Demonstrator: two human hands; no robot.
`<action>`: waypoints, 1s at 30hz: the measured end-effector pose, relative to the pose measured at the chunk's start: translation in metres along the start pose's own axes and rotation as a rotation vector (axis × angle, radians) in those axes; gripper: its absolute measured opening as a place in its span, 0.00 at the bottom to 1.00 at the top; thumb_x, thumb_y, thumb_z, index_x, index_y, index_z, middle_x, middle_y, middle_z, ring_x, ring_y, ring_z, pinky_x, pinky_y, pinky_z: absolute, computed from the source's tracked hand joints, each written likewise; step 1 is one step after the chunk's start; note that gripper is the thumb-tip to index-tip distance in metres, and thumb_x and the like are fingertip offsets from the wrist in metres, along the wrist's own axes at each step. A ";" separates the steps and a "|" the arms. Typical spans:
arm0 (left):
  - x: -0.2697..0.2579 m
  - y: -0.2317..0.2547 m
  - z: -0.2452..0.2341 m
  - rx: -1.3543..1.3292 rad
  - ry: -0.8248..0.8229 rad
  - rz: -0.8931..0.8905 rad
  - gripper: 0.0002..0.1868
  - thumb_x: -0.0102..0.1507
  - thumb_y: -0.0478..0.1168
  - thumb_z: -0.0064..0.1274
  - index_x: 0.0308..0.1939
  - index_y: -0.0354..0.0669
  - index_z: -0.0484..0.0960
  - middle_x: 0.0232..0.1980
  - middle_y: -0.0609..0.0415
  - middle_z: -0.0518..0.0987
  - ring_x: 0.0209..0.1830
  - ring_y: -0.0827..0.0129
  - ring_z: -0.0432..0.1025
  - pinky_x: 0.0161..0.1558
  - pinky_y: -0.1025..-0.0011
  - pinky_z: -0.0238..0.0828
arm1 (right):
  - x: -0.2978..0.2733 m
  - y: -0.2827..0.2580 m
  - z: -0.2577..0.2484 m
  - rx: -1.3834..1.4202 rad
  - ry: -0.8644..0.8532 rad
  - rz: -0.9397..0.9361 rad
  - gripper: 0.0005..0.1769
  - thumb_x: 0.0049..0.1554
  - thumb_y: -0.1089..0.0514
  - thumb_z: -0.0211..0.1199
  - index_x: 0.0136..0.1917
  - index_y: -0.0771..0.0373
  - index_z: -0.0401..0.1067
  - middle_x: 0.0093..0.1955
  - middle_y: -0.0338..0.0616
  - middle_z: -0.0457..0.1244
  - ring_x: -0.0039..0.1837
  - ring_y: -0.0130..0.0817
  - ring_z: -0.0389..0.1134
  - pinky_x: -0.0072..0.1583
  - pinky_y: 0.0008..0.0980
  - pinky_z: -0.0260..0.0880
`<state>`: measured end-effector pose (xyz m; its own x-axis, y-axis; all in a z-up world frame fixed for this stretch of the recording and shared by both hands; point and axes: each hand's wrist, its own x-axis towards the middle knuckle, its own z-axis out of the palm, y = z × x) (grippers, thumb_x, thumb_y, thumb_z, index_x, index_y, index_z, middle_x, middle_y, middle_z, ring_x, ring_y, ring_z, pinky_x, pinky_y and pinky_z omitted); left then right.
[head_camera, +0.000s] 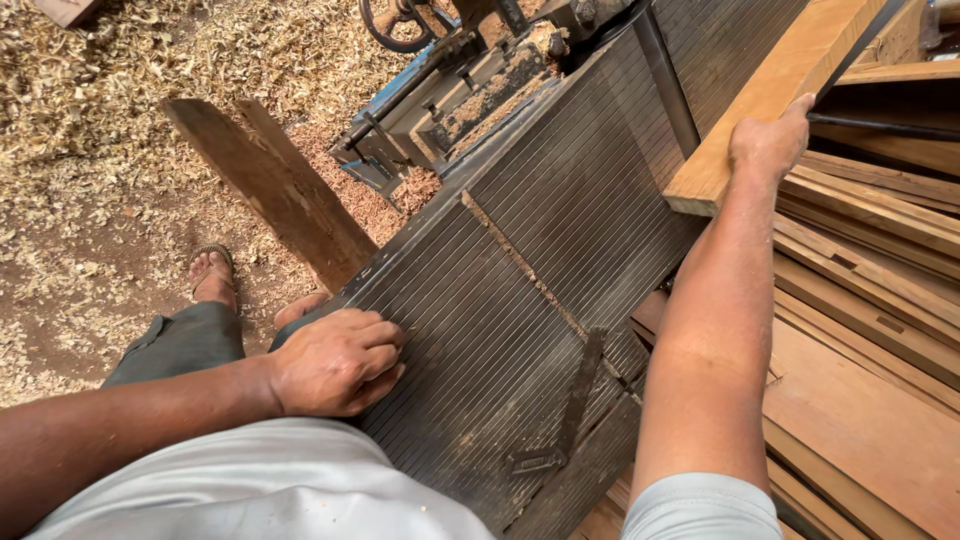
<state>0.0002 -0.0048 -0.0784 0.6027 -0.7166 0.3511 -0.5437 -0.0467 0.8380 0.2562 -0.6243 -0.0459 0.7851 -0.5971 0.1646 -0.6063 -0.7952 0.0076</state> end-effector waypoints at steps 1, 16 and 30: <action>0.001 -0.001 0.000 -0.003 -0.010 0.004 0.07 0.58 0.38 0.61 0.31 0.41 0.78 0.40 0.52 0.79 0.39 0.56 0.74 0.41 0.59 0.72 | 0.007 0.003 0.002 -0.059 0.045 -0.073 0.49 0.55 0.66 0.65 0.82 0.73 0.43 0.64 0.62 0.64 0.65 0.48 0.68 0.66 0.39 0.69; 0.005 0.002 -0.005 -0.067 0.025 -0.011 0.07 0.58 0.37 0.62 0.33 0.41 0.79 0.44 0.51 0.80 0.39 0.57 0.75 0.40 0.62 0.72 | 0.097 0.020 0.022 0.126 0.095 -0.038 0.47 0.49 0.65 0.65 0.79 0.72 0.52 0.64 0.59 0.66 0.65 0.48 0.69 0.67 0.37 0.67; -0.003 -0.004 0.009 0.127 0.017 -0.015 0.09 0.57 0.39 0.61 0.28 0.42 0.77 0.34 0.46 0.75 0.37 0.48 0.72 0.38 0.54 0.72 | -0.437 -0.054 -0.088 2.591 -0.281 0.051 0.18 0.73 0.53 0.56 0.67 0.70 0.67 0.56 0.55 0.65 0.53 0.42 0.69 0.55 0.38 0.72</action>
<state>-0.0044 -0.0083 -0.0869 0.6203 -0.7034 0.3471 -0.6038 -0.1457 0.7837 -0.0651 -0.3114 -0.0310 0.8939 -0.4429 0.0696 0.4078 0.7388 -0.5365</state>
